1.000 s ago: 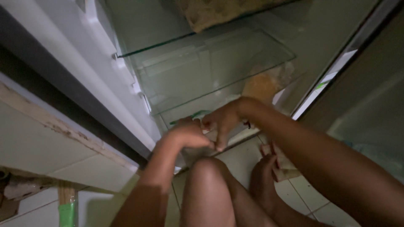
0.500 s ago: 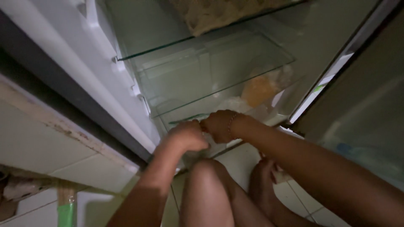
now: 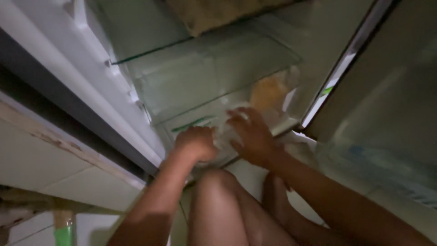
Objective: Cleaning the interior and exterior of a small refrigerator and organizing its contents.
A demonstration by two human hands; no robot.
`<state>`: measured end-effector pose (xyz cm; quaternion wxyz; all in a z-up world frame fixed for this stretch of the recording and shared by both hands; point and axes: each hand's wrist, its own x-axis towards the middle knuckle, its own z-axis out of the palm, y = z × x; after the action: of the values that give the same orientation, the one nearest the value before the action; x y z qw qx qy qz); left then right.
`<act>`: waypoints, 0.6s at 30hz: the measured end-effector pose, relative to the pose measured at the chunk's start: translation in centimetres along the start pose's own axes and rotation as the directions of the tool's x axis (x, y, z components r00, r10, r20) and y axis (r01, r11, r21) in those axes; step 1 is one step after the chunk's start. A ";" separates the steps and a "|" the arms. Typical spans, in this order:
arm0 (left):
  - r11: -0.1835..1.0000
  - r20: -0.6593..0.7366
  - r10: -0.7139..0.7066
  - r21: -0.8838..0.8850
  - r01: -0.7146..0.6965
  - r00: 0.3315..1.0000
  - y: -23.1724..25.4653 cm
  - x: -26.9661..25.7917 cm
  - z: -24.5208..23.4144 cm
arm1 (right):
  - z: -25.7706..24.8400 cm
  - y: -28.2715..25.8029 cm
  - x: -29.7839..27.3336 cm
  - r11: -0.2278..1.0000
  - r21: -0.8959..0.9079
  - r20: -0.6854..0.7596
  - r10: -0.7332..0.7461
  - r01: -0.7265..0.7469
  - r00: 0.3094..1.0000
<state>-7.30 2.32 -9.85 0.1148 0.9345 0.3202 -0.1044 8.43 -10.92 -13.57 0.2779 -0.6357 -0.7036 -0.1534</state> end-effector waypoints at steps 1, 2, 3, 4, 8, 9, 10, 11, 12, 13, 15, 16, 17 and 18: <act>1.000 0.006 0.003 -0.002 -0.003 1.000 0.1 -0.2 0.2 | -0.1 0.3 -0.6 1.000 0.001 0.005 0.006 -0.006 1.000; 1.000 -0.055 0.020 0.011 -0.020 0.998 0.1 -0.4 0.4 | -0.1 0.6 -1.1 0.994 0.065 -0.110 0.097 -0.090 0.989; 0.999 -0.116 0.039 0.024 -0.036 0.993 0.1 -0.5 0.5 | -0.1 0.9 -1.5 0.976 0.138 -0.217 0.194 -0.166 0.957; 0.999 -0.112 0.038 0.022 -0.036 0.993 -0.2 -0.4 1.0 | 0.1 1.1 -1.8 0.976 0.139 -0.213 0.196 -0.169 0.957; 0.993 -0.218 0.108 0.071 -0.094 0.970 -0.5 -0.3 1.5 | 5.7 7.1 -5.1 0.759 0.337 -0.338 0.649 -0.557 0.681; 0.994 -0.216 0.103 0.068 -0.091 0.971 -0.5 -0.4 1.1 | 8.3 9.9 -6.4 0.530 0.484 -0.199 0.842 -0.696 0.502; 0.994 -0.214 0.099 0.068 -0.087 0.972 -0.6 -0.6 0.5 | 7.2 9.3 -5.3 0.529 0.486 -0.195 0.842 -0.696 0.504; 0.997 -0.184 0.071 0.042 -0.064 0.980 -0.6 -0.7 -0.1 | 6.2 8.9 -4.2 0.354 0.615 -0.034 0.905 -0.705 0.425; 0.999 -0.154 0.048 0.018 -0.046 0.987 -0.6 -0.7 -0.8 | 5.0 8.5 -3.1 0.157 0.704 0.136 0.928 -0.693 0.348; 0.999 -0.153 0.049 0.019 -0.047 0.987 -0.8 -0.6 -0.9 | 3.9 8.0 -1.9 0.156 0.704 0.135 0.928 -0.693 0.346; 0.998 -0.188 0.061 0.014 -0.059 0.980 -1.0 -0.5 -1.1 | 1.4 7.2 0.5 -0.463 0.708 0.631 0.754 -0.534 0.183; 0.998 -0.188 0.063 0.013 -0.062 0.980 -1.6 0.2 -0.1 | 1.7 7.5 0.8 -0.463 0.708 0.630 0.755 -0.534 0.181; 0.989 -0.281 0.151 0.045 -0.144 0.948 -2.2 0.9 0.9 | 2.0 7.9 1.1 -0.433 0.719 0.621 0.752 -0.543 0.223; 0.972 -0.372 0.234 0.087 -0.218 0.898 -3.0 1.7 1.7 | 2.5 8.2 1.8 -0.402 0.732 0.611 0.744 -0.550 0.269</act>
<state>-8.06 5.13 -12.35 0.0419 0.9700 0.2234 0.0858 15.92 -6.90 -15.65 0.6724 -0.5895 -0.0663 0.4427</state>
